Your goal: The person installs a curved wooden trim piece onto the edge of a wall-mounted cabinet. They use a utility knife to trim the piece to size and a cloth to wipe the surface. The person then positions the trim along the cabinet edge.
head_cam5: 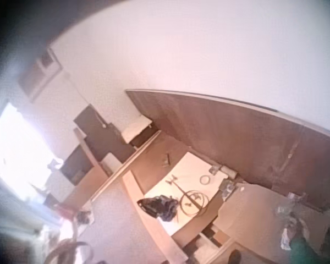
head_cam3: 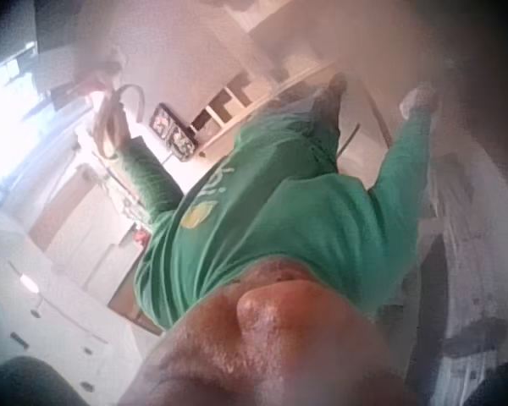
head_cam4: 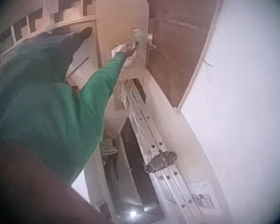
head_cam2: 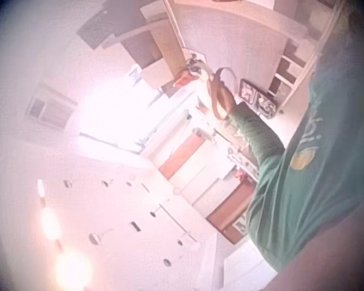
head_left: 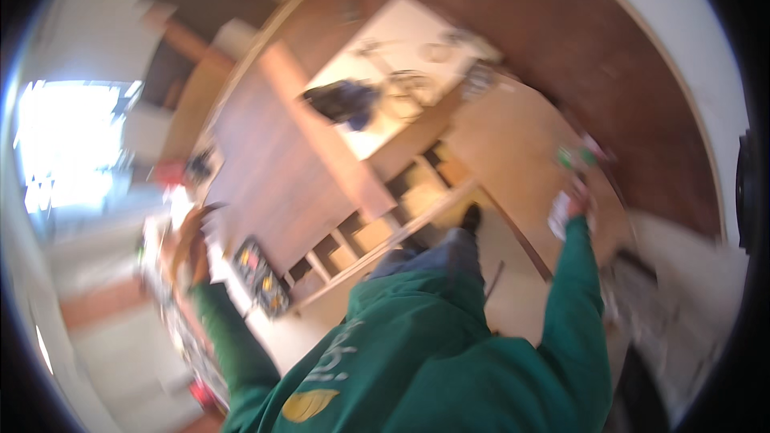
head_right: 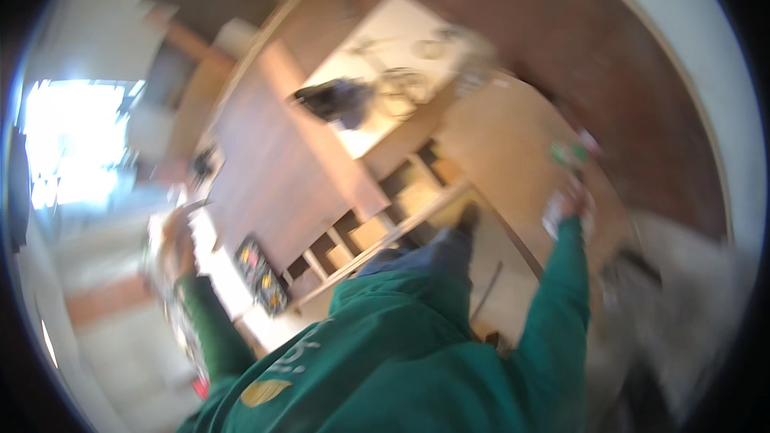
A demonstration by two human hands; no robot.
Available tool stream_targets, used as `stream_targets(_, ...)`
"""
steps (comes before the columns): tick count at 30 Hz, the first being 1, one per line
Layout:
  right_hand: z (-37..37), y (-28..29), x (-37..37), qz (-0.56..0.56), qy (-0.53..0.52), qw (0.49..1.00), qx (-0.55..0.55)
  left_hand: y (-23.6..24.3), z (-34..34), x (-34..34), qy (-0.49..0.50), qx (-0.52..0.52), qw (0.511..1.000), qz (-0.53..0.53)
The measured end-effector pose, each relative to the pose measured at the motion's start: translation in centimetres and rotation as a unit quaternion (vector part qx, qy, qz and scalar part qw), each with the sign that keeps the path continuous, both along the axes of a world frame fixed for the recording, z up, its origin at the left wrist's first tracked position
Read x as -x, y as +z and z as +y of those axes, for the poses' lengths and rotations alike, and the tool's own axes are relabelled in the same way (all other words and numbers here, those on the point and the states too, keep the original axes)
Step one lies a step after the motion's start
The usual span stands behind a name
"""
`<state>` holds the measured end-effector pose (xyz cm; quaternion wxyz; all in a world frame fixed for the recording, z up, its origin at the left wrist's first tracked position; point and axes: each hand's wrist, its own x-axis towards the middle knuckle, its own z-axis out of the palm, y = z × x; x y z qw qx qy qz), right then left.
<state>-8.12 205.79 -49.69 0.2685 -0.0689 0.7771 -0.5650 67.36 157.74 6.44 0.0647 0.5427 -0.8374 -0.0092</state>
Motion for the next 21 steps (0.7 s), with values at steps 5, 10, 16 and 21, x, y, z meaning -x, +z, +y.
stream_targets(5,-3.8,3.2,-0.3,0.18,0.139,0.841,-0.491,-2.4,8.6,11.9,0.224,-0.096,0.968,0.062)
stream_targets(10,1.6,-3.7,4.5,0.274,0.226,0.75,-0.559,-3.6,9.5,14.2,0.229,-0.145,0.961,0.051)
stream_targets(16,-2.7,4.1,3.0,0.172,0.219,0.798,-0.535,-7.5,11.3,11.0,0.212,-0.214,0.949,-0.094)
stream_targets(21,-1.3,6.5,6.2,0.126,-0.05,0.834,-0.534,-6.4,11.1,13.7,0.355,-0.225,0.901,-0.104)
